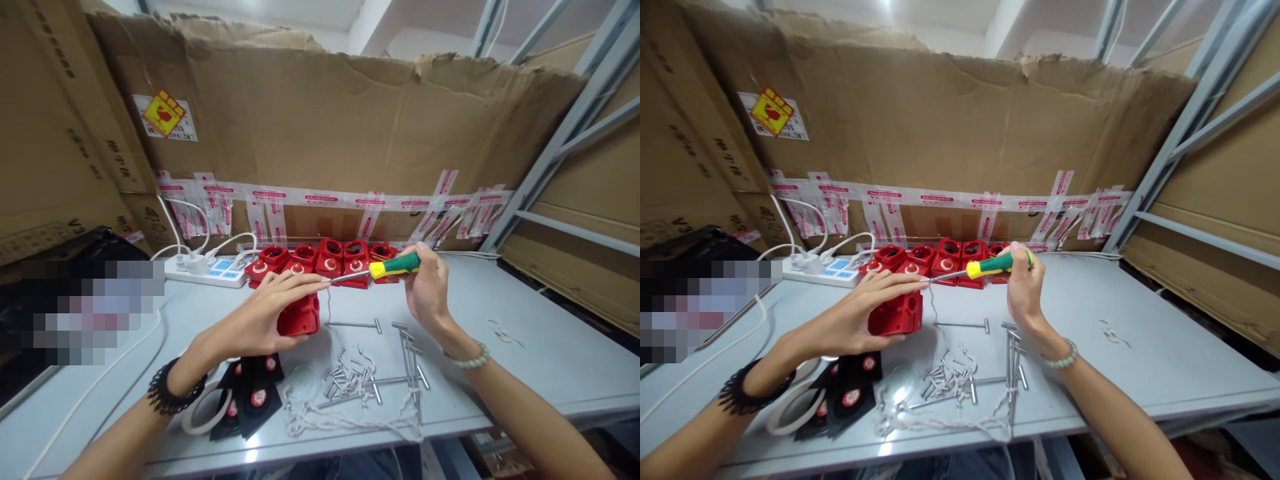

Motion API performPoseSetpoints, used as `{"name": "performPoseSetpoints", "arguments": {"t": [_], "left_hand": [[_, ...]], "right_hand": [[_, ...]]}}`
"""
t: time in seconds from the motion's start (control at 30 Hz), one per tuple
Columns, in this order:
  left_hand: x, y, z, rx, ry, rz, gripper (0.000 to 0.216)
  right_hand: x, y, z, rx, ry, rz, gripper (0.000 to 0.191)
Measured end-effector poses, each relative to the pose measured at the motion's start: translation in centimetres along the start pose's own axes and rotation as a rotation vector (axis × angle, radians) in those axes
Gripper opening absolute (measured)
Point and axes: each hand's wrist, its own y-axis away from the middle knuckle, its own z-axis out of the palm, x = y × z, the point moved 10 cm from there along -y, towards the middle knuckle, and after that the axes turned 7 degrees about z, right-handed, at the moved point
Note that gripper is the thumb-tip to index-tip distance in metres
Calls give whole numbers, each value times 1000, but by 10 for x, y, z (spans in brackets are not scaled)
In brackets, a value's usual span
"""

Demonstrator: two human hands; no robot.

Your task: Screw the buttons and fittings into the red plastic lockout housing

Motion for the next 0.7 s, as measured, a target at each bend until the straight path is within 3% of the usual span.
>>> {"name": "performPoseSetpoints", "arguments": {"t": [0.7], "left_hand": [[-1,1,-3,11,-25,-1,73]], "right_hand": [[-10,-2,-6,37,-44,-4,31]]}}
